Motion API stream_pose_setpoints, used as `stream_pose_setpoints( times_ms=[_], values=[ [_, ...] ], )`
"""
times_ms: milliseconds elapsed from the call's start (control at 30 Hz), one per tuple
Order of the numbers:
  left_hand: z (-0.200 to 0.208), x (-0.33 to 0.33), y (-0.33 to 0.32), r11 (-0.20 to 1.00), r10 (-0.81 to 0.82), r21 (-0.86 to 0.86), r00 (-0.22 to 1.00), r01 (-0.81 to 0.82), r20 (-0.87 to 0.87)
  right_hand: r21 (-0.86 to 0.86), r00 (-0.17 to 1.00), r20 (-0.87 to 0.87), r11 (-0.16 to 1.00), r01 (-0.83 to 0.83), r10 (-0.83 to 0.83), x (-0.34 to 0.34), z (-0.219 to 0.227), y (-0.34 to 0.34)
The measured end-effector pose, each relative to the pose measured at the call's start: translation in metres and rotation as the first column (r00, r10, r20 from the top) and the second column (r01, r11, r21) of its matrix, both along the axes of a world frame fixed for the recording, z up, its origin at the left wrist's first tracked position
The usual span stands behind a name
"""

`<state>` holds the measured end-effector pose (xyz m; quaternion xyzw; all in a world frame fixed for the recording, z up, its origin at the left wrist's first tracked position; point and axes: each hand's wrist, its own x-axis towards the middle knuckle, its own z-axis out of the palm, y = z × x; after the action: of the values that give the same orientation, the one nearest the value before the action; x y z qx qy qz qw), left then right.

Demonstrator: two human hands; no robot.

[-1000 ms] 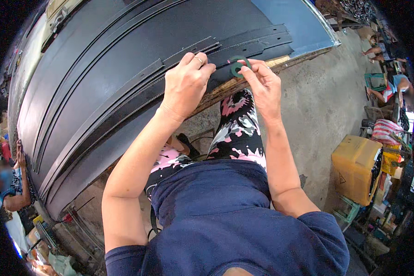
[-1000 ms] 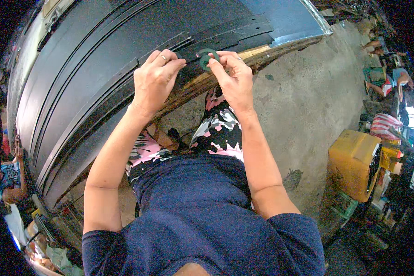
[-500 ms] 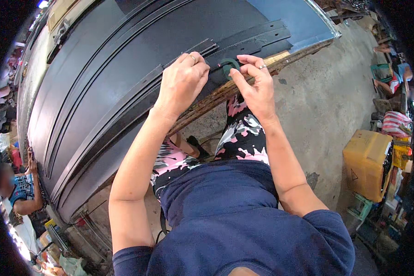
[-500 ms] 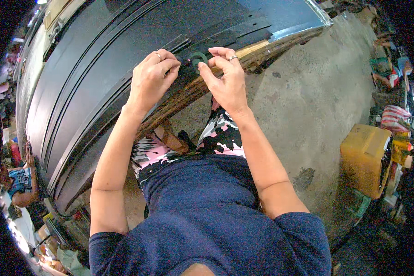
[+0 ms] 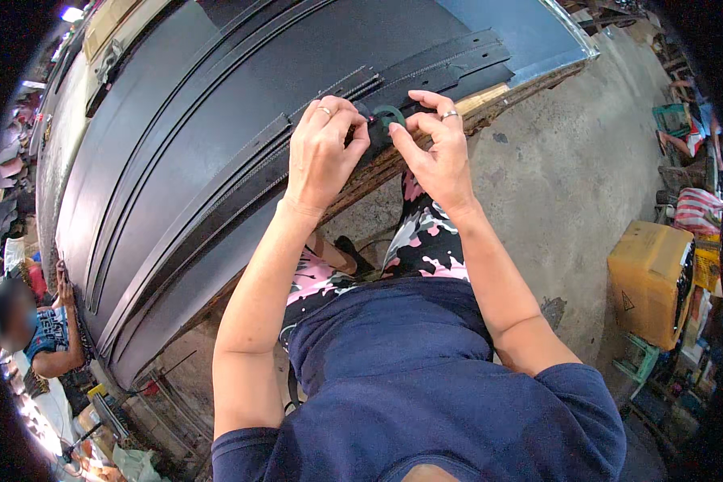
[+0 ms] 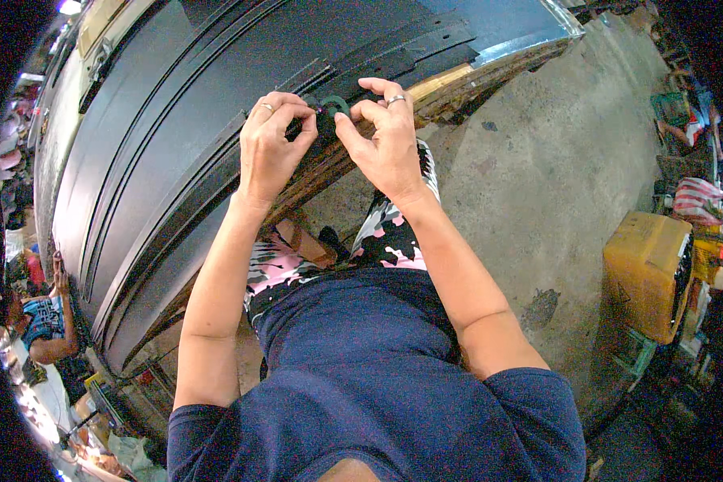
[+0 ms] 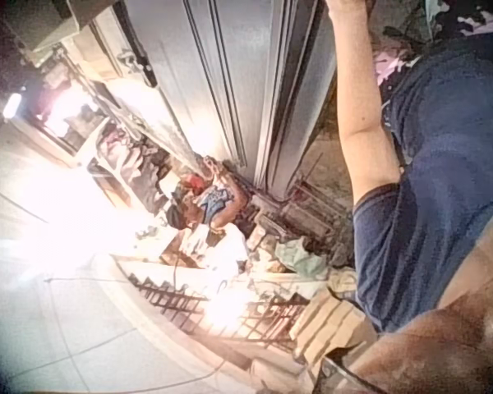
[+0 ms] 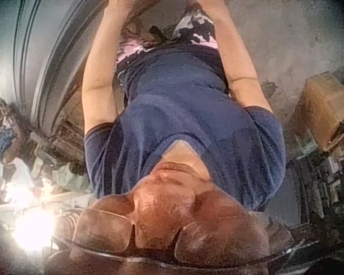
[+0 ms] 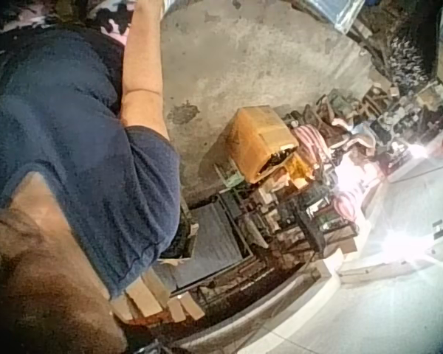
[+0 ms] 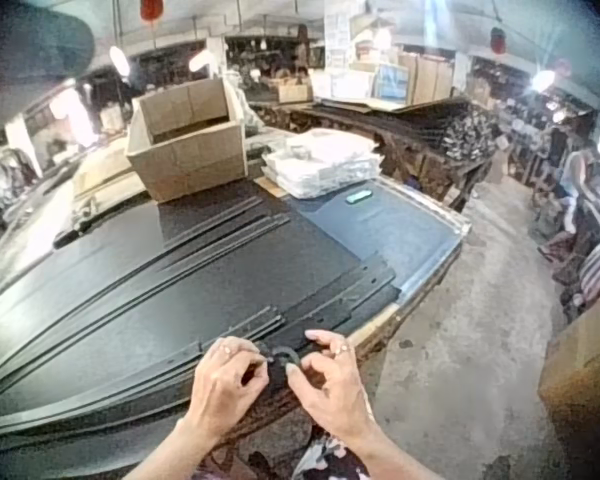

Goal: The recorder is assembling black leather strips, applying a small green rubber component to specific points on the strips.

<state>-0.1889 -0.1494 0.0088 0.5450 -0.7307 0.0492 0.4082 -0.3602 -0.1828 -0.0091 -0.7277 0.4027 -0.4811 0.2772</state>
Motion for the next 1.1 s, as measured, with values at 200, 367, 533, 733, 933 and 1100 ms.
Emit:
stream_pose_setpoints(
  times_ms=[200, 367, 533, 733, 933, 1100],
  values=[
    [-0.0050, -0.0003, 0.0005, 1.000, 0.021, -0.015, 0.999, -0.022, -0.037, 0.027, 1.000, -0.025, 1.000, -0.001, 0.002, 0.0013, 0.0001, 0.0007],
    [-0.0071, -0.0004, 0.0003, 0.999, 0.019, -0.024, 0.998, -0.021, -0.063, 0.033, 0.999, -0.037, 0.999, -0.005, 0.006, 0.0011, 0.0000, 0.0012],
    [-0.0067, -0.0009, 0.0008, 0.999, 0.026, -0.040, 0.998, -0.029, -0.064, 0.012, 0.998, -0.055, 1.000, -0.001, 0.002, 0.0018, 0.0008, 0.0017],
    [-0.0071, -0.0006, 0.0013, 0.999, 0.029, -0.034, 0.997, -0.031, -0.072, 0.028, 1.000, -0.010, 0.999, -0.014, 0.014, 0.0013, 0.0003, 0.0019],
    [-0.0100, 0.0014, 0.0010, 0.999, 0.030, -0.032, 0.995, -0.033, -0.093, 0.037, 1.000, 0.012, 0.999, -0.021, 0.020, 0.0025, -0.0015, 0.0021],
    [-0.0079, -0.0013, 0.0005, 0.999, 0.028, -0.043, 0.994, -0.032, -0.104, -0.014, 0.998, -0.059, 1.000, -0.005, 0.004, 0.0022, -0.0001, 0.0019]
  ],
)
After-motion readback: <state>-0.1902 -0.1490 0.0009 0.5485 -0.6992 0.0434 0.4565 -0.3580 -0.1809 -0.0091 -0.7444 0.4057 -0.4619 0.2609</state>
